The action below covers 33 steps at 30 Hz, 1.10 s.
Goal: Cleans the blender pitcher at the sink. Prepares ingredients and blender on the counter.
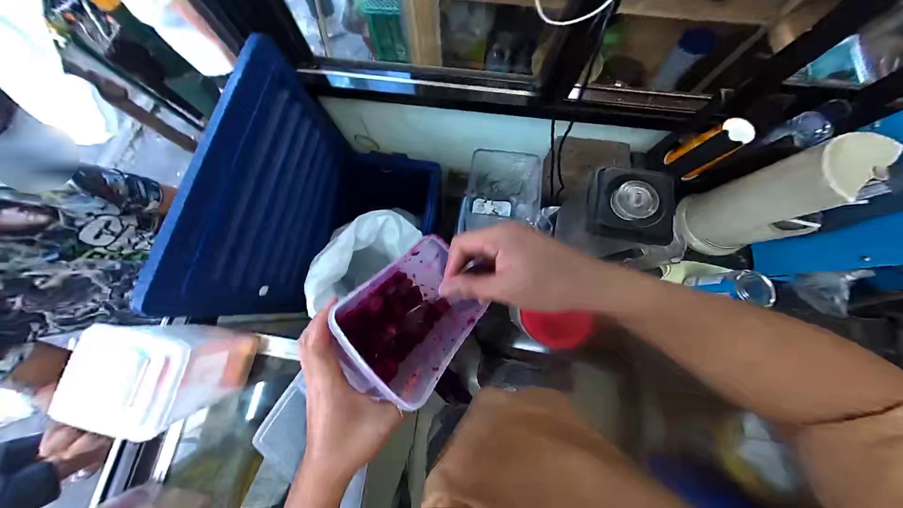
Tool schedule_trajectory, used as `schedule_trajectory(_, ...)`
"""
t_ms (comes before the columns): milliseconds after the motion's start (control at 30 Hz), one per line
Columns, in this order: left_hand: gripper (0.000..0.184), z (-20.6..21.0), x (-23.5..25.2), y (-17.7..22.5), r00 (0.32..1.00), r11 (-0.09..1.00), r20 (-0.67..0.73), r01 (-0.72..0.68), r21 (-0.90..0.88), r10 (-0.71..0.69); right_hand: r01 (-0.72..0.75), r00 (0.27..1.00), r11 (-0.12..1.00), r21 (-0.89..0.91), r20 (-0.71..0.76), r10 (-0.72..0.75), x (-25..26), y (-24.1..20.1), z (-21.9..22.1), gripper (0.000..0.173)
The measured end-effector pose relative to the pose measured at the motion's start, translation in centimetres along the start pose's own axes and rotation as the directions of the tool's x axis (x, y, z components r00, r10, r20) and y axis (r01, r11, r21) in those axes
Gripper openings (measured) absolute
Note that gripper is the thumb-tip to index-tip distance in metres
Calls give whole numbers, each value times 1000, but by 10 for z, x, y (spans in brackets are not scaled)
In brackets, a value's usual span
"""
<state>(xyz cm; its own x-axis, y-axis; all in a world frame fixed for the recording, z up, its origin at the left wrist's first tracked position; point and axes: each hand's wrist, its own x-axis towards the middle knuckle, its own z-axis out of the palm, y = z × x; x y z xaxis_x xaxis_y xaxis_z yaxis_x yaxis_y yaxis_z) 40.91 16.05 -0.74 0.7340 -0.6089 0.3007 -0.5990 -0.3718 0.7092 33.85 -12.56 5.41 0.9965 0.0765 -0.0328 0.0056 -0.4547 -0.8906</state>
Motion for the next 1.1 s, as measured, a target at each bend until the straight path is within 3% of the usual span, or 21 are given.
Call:
schedule_trajectory(67,134,14,43,14,993,1000,116,12,-17,-10,-15,991,969,245,-124,47,-1,25,-38,14)
schedule_trajectory(133,134,29,79,26,976,1000,216,28,4,-28,1,972,927,374,-217,86,-6,44,-63,13)
schedule_trajectory(300,133,56,137,46,923,991,365,94,91,-121,85,939,925,370,-340,49,-14,62,-81,20)
schedule_trajectory(433,133,74,170,59,898,975,419,46,218,-136,141,949,883,447,-315,8,9,75,-82,24)
schedule_trajectory(600,133,80,197,68,858,944,463,73,322,-224,68,951,911,407,-304,65,22,111,-98,24)
schedule_trajectory(733,132,83,211,72,842,924,471,81,375,-265,93,943,844,528,-318,96,23,112,-113,23)
schedule_trajectory(900,132,87,223,79,811,907,497,95,411,-310,28,982,936,352,-186,41,33,137,-101,25)
schedule_trajectory(1033,129,87,225,81,802,898,503,88,432,-321,50,953,902,428,-291,85,25,134,-121,24)
schedule_trajectory(1100,128,91,228,85,803,888,501,72,455,-322,50,964,895,443,-254,72,23,131,-118,23)
